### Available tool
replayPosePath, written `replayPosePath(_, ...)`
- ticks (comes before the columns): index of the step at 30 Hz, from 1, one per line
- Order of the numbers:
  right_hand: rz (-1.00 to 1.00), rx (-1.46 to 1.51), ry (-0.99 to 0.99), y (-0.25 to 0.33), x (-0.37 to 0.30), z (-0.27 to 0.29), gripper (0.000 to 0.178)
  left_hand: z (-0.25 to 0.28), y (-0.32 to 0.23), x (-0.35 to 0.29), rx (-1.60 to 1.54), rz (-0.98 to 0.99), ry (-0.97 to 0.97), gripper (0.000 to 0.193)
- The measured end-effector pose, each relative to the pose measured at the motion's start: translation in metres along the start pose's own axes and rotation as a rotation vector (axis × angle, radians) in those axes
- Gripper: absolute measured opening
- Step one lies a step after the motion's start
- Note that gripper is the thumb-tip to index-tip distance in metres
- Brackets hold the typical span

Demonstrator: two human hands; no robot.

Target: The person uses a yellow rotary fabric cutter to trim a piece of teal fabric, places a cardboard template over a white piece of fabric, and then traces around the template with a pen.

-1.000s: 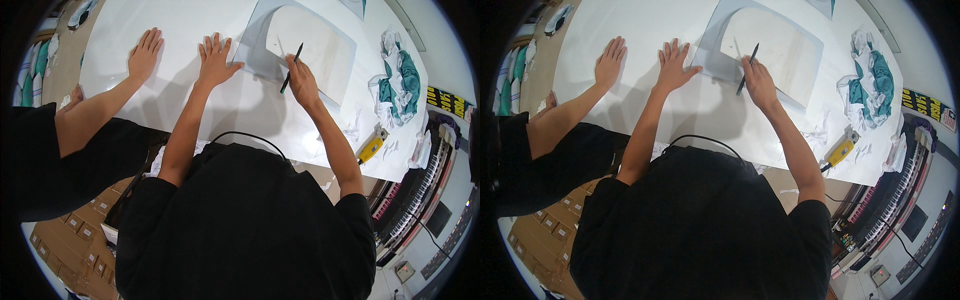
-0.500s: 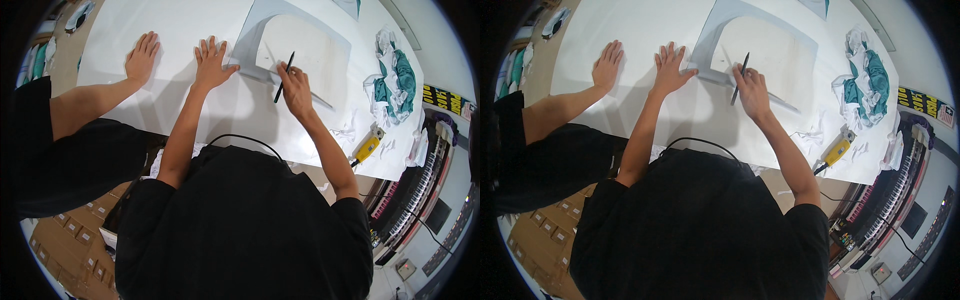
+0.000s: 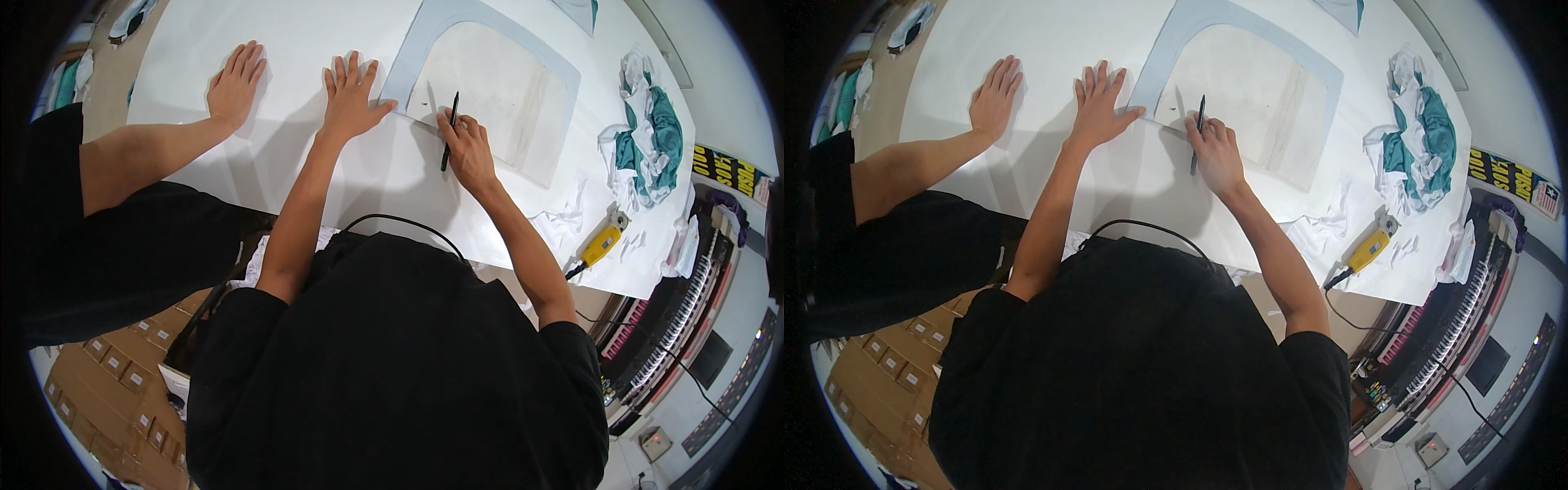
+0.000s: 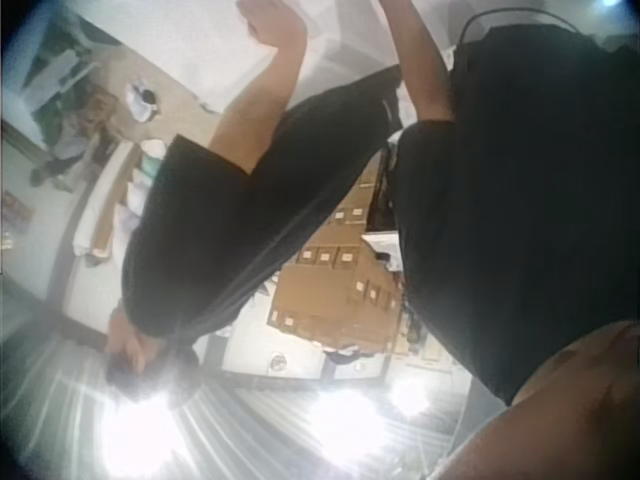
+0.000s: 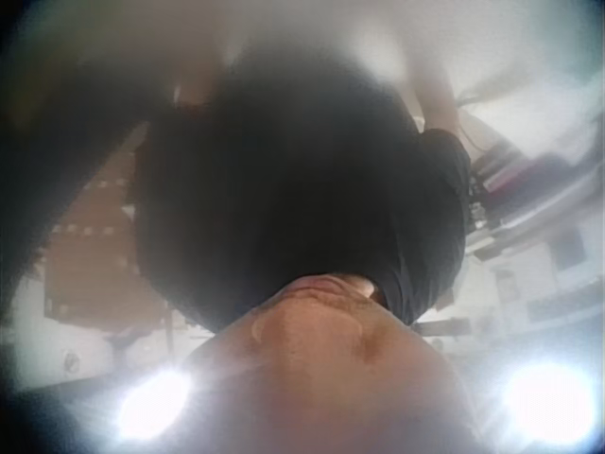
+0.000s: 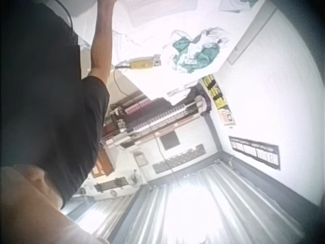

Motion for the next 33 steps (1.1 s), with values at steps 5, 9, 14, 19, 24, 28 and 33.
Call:
replayPosePath(5, -0.014, 0.005, 0.014, 0.001, -0.001, 0.000, 0.053, 0.001, -0.001, 0.000, -0.012, -0.009, -0.004, 0.093)
replayPosePath(9, -0.015, -0.007, 0.034, 0.002, 0.000, 0.000, 0.055, 0.000, 0.000, 0.000, -0.006, -0.002, 0.000, 0.093)
replayPosePath(14, -0.016, -0.004, 0.052, 0.004, -0.001, 0.001, 0.059, 0.001, -0.001, 0.000, 0.003, 0.005, 0.013, 0.094)
replayPosePath(19, -0.029, 0.004, 0.058, 0.005, -0.003, -0.002, 0.062, 0.003, -0.003, 0.006, 0.014, 0.051, 0.050, 0.094)
replayPosePath(24, -0.025, 0.023, 0.018, 0.007, -0.001, 0.001, 0.061, 0.007, -0.017, 0.050, 0.071, -0.072, 0.004, 0.103)
replayPosePath(28, -0.053, 0.046, 0.028, 0.006, -0.001, -0.001, 0.058, 0.003, -0.048, 0.094, 0.187, -0.016, 0.250, 0.133)
replayPosePath(33, -0.054, 0.061, -0.029, 0.005, -0.003, -0.001, 0.058, -0.005, -0.044, 0.111, 0.244, 0.074, 0.411, 0.141)
Point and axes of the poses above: each hand's wrist, its own x-axis towards the middle knuckle, its own z-axis out of the back of the hand, y = z × x, the point moved 4 cm from there along x, towards the middle knuckle, and after that the axes turned 12 degrees about -x, right-handed, at the moved point
